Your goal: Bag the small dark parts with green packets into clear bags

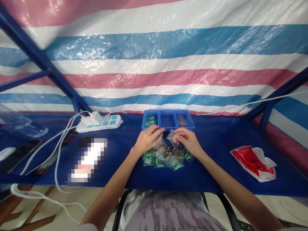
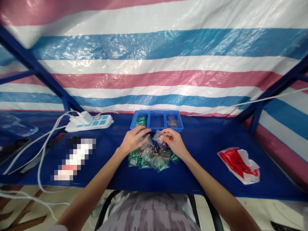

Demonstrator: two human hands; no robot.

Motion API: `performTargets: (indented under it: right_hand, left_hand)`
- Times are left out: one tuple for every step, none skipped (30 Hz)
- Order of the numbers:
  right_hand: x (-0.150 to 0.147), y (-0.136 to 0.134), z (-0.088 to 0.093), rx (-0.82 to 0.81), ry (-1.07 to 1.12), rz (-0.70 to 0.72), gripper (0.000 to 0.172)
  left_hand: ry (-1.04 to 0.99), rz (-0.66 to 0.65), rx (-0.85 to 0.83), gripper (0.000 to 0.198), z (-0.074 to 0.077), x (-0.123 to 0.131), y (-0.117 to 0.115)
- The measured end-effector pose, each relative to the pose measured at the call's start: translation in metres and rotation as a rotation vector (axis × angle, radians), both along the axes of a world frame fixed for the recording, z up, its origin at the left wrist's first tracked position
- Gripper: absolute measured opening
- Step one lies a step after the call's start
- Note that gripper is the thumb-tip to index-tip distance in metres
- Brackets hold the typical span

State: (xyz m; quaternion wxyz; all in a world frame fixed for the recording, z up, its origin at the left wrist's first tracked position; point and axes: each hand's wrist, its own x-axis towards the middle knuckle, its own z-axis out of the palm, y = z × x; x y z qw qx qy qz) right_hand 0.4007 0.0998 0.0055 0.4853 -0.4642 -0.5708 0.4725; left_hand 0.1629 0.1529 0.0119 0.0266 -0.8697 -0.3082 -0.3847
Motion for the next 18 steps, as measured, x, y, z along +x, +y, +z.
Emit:
performTargets:
  right_hand:
    - [-0.002, -0.002, 0.003, 0.002, 0.007, -0.004, 0.034]
    - [-0.003, -0.003, 0.005, 0.011, 0.019, -0.008, 0.033]
    - [-0.004, -0.004, 0.006, 0.024, 0.028, -0.01, 0.032]
    - [-0.005, -0.004, 0.006, 0.042, 0.031, -0.014, 0.03]
    - [-0.005, -0.004, 0.006, 0.055, 0.023, -0.013, 0.028]
    - [-0.004, -0.003, 0.005, 0.066, 0.01, -0.013, 0.026]
    - [-0.002, -0.002, 0.003, 0.072, -0.004, -0.013, 0.025]
    - [-0.001, -0.001, 0.002, 0.072, -0.017, -0.006, 0.025]
    - [0.002, 0.001, 0.001, 0.071, -0.026, 0.0, 0.025]
    - [0.004, 0.002, 0.001, 0.07, -0.03, 0.005, 0.025]
    - [0.006, 0.003, 0.001, 0.07, -0.032, 0.007, 0.025]
    - [0.009, 0.004, 0.002, 0.07, -0.033, 0.005, 0.025]
    - [0.011, 0.004, 0.003, 0.07, -0.035, 0.001, 0.024]
    - [0.013, 0.005, 0.004, 0.067, -0.035, 0.0, 0.024]
    - [0.014, 0.005, 0.004, 0.062, -0.033, 0.006, 0.024]
    - [0.015, 0.004, 0.005, 0.055, -0.029, 0.022, 0.024]
    - [0.015, 0.004, 0.005, 0.046, -0.023, 0.042, 0.024]
    - [0.015, 0.003, 0.005, 0.038, -0.016, 0.061, 0.024]
  left_hand:
    - [-0.064, 0.031, -0.006, 0.023, 0.003, -0.004, 0.004]
    - [-0.121, 0.06, -0.025, 0.023, 0.006, -0.007, 0.006]
    - [-0.15, 0.069, -0.042, 0.022, 0.007, -0.01, 0.008]
    - [-0.15, 0.06, -0.059, 0.022, 0.007, -0.011, 0.008]
    - [-0.138, 0.041, -0.072, 0.021, 0.006, -0.011, 0.006]
    - [-0.124, 0.016, -0.078, 0.021, 0.004, -0.011, 0.004]
    - [-0.114, -0.006, -0.083, 0.022, 0.002, -0.01, 0.0]
    - [-0.11, -0.022, -0.089, 0.022, -0.001, -0.01, -0.003]
    - [-0.106, -0.031, -0.092, 0.023, -0.003, -0.01, -0.007]
    - [-0.097, -0.036, -0.093, 0.023, -0.005, -0.011, -0.01]
    - [-0.085, -0.038, -0.089, 0.023, -0.007, -0.012, -0.013]
    - [-0.075, -0.036, -0.079, 0.023, -0.007, -0.013, -0.015]
    - [-0.068, -0.032, -0.068, 0.023, -0.008, -0.014, -0.016]
    - [-0.06, -0.028, -0.056, 0.023, -0.008, -0.014, -0.017]
    - [-0.05, -0.021, -0.048, 0.023, -0.008, -0.014, -0.017]
    - [-0.033, -0.013, -0.042, 0.023, -0.008, -0.013, -0.017]
    - [-0.011, -0.002, -0.035, 0.024, -0.008, -0.011, -0.018]
    - [0.012, 0.011, -0.027, 0.024, -0.008, -0.009, -0.018]
